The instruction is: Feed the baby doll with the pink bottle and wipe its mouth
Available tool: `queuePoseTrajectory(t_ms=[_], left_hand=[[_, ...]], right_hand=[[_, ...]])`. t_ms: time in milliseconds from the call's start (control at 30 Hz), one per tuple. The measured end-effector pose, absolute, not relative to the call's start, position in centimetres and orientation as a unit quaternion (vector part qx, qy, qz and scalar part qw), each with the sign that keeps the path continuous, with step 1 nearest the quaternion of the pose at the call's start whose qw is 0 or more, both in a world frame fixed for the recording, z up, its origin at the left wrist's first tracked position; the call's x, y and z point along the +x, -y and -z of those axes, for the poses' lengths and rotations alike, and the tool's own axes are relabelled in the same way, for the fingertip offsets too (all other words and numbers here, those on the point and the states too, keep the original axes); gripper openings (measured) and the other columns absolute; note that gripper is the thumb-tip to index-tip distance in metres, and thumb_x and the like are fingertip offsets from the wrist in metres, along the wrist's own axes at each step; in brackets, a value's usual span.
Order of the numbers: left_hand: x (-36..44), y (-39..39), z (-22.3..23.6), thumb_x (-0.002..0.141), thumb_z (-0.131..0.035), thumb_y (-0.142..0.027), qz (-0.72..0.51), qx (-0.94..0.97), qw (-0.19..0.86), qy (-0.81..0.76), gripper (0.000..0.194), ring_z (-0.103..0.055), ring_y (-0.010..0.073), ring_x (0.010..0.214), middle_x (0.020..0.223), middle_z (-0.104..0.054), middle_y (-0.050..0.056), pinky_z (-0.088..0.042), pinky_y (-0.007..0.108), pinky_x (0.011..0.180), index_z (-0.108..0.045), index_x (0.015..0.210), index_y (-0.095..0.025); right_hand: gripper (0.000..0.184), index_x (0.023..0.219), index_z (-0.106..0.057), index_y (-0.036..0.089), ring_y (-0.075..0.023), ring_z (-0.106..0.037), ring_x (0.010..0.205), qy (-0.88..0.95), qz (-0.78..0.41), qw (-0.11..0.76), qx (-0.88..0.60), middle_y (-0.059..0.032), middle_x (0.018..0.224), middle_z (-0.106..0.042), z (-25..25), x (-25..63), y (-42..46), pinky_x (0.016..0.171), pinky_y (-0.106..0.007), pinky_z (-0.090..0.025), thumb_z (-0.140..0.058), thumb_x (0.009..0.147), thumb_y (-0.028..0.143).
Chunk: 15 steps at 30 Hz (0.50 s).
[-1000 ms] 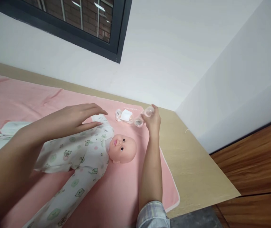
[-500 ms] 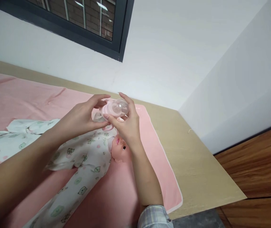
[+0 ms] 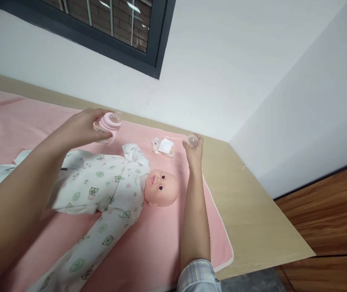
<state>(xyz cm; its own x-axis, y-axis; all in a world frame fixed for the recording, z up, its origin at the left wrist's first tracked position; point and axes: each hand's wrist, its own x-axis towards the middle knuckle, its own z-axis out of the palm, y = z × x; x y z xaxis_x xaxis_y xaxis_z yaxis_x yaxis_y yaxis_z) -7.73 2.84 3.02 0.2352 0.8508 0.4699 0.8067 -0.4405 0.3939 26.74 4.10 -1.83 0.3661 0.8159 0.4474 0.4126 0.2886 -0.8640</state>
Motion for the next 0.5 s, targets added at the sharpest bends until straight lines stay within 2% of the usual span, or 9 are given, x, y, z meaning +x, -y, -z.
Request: queuePoseTrajectory(t_ms=[100,233,367,433,500], left_hand=[[-9.5,-4.4,-1.9,0.081,-0.05,-0.037,-0.291,0.745,0.058,-0.597,0.052,-0.056,0.0232,0.098,0.112,-0.062,0.002,-0.04,0.028,0.076,-0.052,0.126,-0.013],[-12.2,-6.3,0.0,0.074,-0.055,-0.039,-0.26,0.749,0.086,-0.604,0.057,-0.052,0.0199,0.098,0.105,-0.062,-0.001,-0.034,0.027,0.076,-0.051,0.125,-0.013],[-14.5,-7.8,1.4,0.069,-0.052,-0.045,-0.202,0.742,0.106,-0.63,0.063,-0.046,0.0275,0.114,0.099,-0.057,-0.003,-0.026,0.034,0.081,-0.046,0.122,-0.013],[-15.2,-8.4,2.2,0.068,-0.048,-0.053,-0.172,0.737,0.085,-0.648,0.073,-0.045,0.032,0.116,0.102,-0.055,-0.002,-0.023,0.038,0.081,-0.042,0.127,-0.011],[-15.9,-9.0,3.1,0.066,-0.044,-0.064,-0.157,0.742,0.065,-0.649,0.089,-0.046,0.0353,0.115,0.109,-0.056,0.003,-0.022,0.041,0.078,-0.038,0.131,-0.004]], right_hand=[[0.06,0.125,-0.044,0.021,-0.0197,-0.06,0.104,0.496,-0.17,0.527,-0.669,-0.0092,0.121,-0.057,5.7,28.5,-6.1,0.095,-0.035,-0.049,-0.063,0.069,0.031],[0.061,0.126,-0.047,0.016,-0.0239,-0.06,0.105,0.52,-0.135,0.415,-0.734,-0.0153,0.125,-0.056,9.9,29.1,-7.0,0.095,-0.036,-0.049,-0.061,0.069,0.027],[0.069,0.137,-0.042,0.014,-0.0281,-0.057,0.117,0.547,-0.14,0.35,-0.748,-0.0182,0.131,-0.055,12.2,29.1,-6.9,0.102,-0.039,-0.044,-0.06,0.073,0.031],[0.072,0.14,-0.04,0.01,-0.0315,-0.053,0.124,0.556,-0.131,0.339,-0.747,-0.022,0.135,-0.053,12.7,29.1,-6.9,0.107,-0.043,-0.04,-0.059,0.078,0.04],[0.073,0.142,-0.038,0.007,-0.0333,-0.05,0.128,0.553,-0.128,0.357,-0.742,-0.0253,0.137,-0.051,12.9,29.2,-7.0,0.109,-0.047,-0.037,-0.05,0.085,0.051]])
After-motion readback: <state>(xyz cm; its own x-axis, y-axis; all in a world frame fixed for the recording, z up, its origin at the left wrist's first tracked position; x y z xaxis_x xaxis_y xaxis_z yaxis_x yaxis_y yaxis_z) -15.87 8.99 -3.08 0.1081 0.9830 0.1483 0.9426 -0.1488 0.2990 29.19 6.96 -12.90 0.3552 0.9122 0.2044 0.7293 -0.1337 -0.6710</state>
